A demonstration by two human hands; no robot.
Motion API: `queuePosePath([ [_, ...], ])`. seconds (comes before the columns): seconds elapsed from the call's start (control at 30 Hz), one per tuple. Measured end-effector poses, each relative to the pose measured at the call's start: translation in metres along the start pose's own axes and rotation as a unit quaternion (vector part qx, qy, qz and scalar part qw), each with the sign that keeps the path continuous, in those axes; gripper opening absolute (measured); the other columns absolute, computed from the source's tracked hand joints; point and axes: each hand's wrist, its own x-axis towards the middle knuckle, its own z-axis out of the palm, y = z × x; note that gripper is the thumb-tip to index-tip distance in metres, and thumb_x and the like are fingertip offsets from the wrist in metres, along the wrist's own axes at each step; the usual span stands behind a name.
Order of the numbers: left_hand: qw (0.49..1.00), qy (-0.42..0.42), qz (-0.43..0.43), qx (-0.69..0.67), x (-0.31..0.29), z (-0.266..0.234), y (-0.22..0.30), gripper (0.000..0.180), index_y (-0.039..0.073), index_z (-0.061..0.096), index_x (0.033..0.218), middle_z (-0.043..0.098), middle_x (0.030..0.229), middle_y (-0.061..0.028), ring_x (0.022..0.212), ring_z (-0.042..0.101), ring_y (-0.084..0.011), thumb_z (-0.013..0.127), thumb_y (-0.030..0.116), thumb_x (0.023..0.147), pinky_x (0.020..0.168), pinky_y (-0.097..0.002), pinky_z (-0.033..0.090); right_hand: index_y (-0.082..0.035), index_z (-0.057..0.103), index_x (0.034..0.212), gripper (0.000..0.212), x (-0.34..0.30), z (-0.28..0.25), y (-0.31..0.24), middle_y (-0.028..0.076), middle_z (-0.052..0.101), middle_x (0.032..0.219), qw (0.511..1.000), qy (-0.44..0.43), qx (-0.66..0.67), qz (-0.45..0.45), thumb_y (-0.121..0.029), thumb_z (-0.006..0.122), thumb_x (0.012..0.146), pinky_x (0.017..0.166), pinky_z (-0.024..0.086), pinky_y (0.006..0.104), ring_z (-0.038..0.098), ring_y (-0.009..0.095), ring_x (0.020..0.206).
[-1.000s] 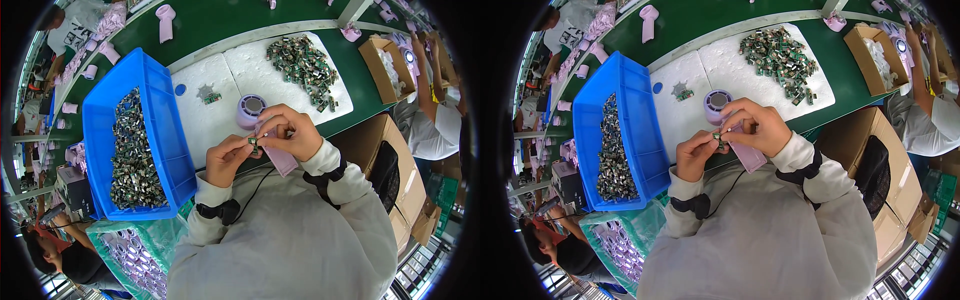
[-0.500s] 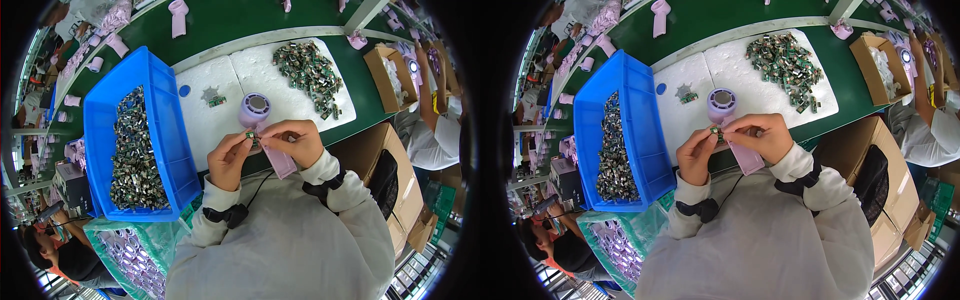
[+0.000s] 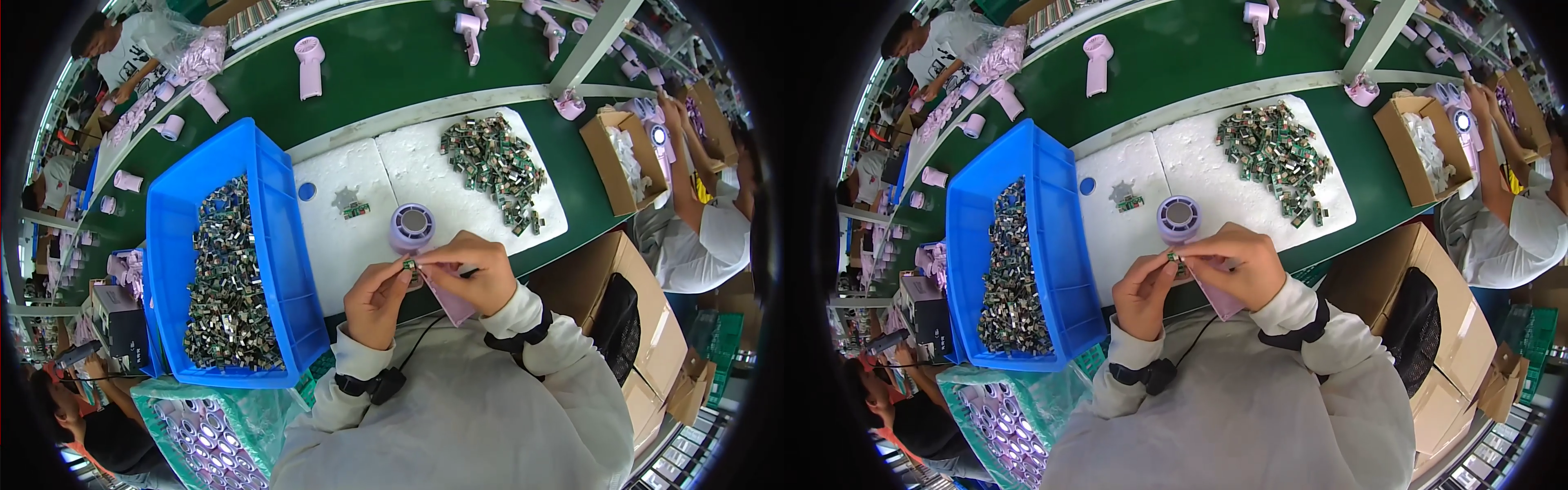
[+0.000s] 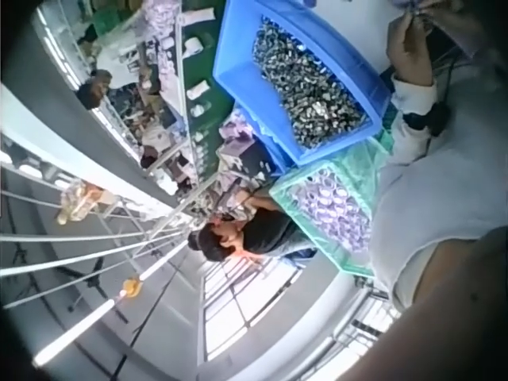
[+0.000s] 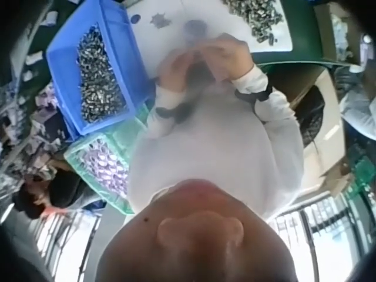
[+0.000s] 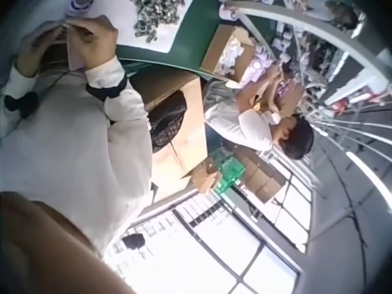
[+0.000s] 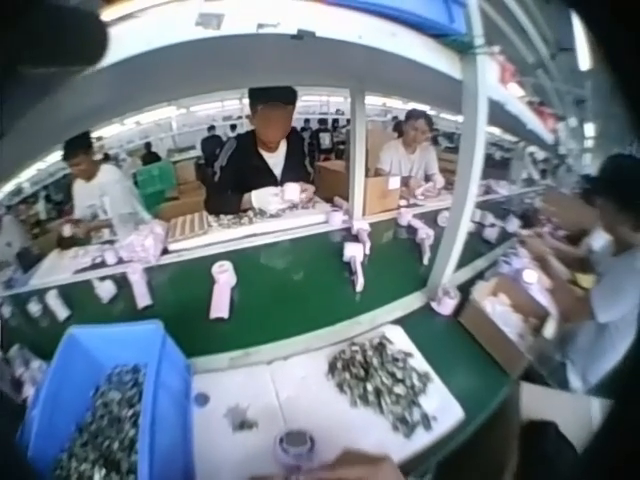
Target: The person picks up a circuit board and a fan housing, connects the board to the internal wires by hand, and fits the board into the housing. The person then places the assembled fan onto the conveyor belt and reaches for another set of components.
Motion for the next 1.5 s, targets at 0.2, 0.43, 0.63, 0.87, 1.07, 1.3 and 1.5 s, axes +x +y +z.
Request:
queuePosePath([
  [0.2,0.996,0.014,0.008,0.088,0.005,0.01,0.005,0.028,-0.001,0.067,0.125,0.066,0.114,-0.0125,0.098,0.068,-0.0159,0.063,-0.004,0.097,0.084,-0.0276,0.058,-0.003,0.073,0.106,0.026,0.005,0.0,-0.005,0.008,0.073,0.098,0.996,0.055,-0.065,-0.022,-0.001,0.079,0.081,0.065,0.054,0.0303,0.064,0.018,0.072],
  [0.43,0.978,0.013,0.034,0.205,0.001,0.01,0.017,0.03,0.001,0.069,0.123,0.066,0.112,-0.014,0.094,0.07,-0.0191,0.066,-0.005,0.094,0.082,-0.0286,0.057,-0.004,0.068,0.105,0.026,0.004,-0.007,-0.008,0.008,0.071,0.093,0.982,0.027,-0.147,-0.116,-0.002,0.078,0.082,0.064,0.054,0.0318,0.065,0.02,0.072],
  [0.63,0.943,-0.013,0.126,0.307,0.0,0.008,0.024,0.034,0.002,0.069,0.124,0.066,0.11,-0.0147,0.092,0.07,-0.0239,0.066,-0.008,0.092,0.079,-0.0308,0.057,-0.004,0.066,0.1,0.02,0.007,-0.016,-0.009,0.009,0.07,0.09,0.968,-0.024,-0.189,-0.163,0.001,0.076,0.083,0.063,0.054,0.0312,0.066,0.02,0.073],
  [0.87,0.927,0.018,0.172,0.334,-0.005,0.012,0.014,0.038,0.001,0.068,0.127,0.064,0.11,-0.0141,0.092,0.07,-0.0253,0.066,-0.01,0.09,0.079,-0.0322,0.057,-0.003,0.062,0.093,0.018,-0.002,0.008,-0.016,0.007,0.074,0.088,0.997,0.048,-0.057,-0.025,0.003,0.076,0.083,0.059,0.05,0.0256,0.062,0.01,0.066],
  [1.07,0.898,0.073,0.223,0.372,-0.004,0.024,0.004,0.041,-0.003,0.065,0.128,0.062,0.111,-0.0155,0.093,0.07,-0.0285,0.068,-0.011,0.087,0.077,-0.0334,0.058,-0.002,0.06,0.089,0.021,-0.004,0.03,-0.025,0.005,0.077,0.086,0.979,0.164,0.015,0.117,0.003,0.079,0.082,0.058,0.044,0.0189,0.053,0.003,0.062],
  [1.3,0.877,0.105,0.242,0.403,0.005,0.029,0.004,0.04,-0.002,0.067,0.127,0.062,0.107,-0.0153,0.092,0.07,-0.0266,0.066,-0.012,0.088,0.076,-0.0328,0.057,-0.002,0.06,0.088,0.019,0.003,0.04,-0.026,0.005,0.077,0.088,0.975,0.195,0.021,0.107,0.005,0.077,0.082,0.058,0.044,0.0186,0.053,0.003,0.063],
  [1.5,0.898,0.081,0.198,0.384,0.006,0.019,0.013,0.039,-0.003,0.066,0.126,0.063,0.114,-0.0175,0.097,0.069,-0.0316,0.068,-0.01,0.088,0.081,-0.0353,0.057,-0.002,0.062,0.092,0.02,0.013,0.027,-0.014,0.005,0.076,0.093,0.989,0.127,-0.07,0.021,0.006,0.076,0.079,0.058,0.045,0.0194,0.056,0.004,0.065],
])
